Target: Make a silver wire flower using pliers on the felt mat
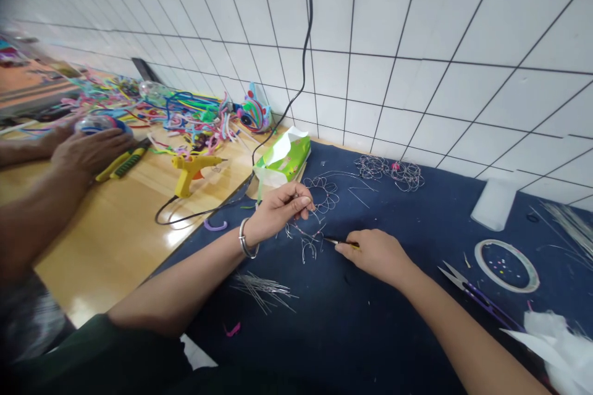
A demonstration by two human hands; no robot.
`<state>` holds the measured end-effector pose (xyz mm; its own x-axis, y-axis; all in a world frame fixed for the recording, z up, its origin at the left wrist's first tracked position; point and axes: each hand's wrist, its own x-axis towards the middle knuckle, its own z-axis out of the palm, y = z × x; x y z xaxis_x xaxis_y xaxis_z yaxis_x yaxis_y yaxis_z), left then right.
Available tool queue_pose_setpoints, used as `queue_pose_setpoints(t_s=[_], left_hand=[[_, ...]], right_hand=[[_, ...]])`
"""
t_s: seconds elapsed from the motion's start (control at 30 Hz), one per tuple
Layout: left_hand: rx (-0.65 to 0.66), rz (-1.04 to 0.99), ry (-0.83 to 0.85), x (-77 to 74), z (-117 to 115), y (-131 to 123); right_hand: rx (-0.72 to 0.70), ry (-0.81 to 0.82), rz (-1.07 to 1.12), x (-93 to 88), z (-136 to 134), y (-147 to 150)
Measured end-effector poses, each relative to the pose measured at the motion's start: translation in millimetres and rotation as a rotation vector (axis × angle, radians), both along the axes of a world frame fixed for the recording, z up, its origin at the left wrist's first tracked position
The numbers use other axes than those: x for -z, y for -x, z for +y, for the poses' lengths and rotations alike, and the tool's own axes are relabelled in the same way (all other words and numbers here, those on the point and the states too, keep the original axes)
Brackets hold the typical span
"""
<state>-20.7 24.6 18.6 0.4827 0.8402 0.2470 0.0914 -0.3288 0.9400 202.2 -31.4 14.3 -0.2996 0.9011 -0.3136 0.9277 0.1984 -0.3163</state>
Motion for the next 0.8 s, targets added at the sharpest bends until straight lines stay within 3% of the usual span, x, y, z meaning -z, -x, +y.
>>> queue_pose_setpoints(t_s=[0.13, 0.37, 0.6, 0.8], left_hand=[[0.007, 0.016, 0.008, 0.9, -1, -1], [0.039, -0.025, 0.098, 4.9, -4, -5], [0.015, -0.137, 0.229, 7.1, -2, -7], [-0.001, -0.273, 0.324, 5.4, 0, -4]], right_hand=[[0.023, -0.102, 0.005, 4.2, -11, -2], [0.076, -0.563, -0.238, 14.7, -44, -5], [0.079, -0.548, -0.207, 18.1, -54, -7], [0.074, -0.433, -0.133, 18.7, -53, -1]])
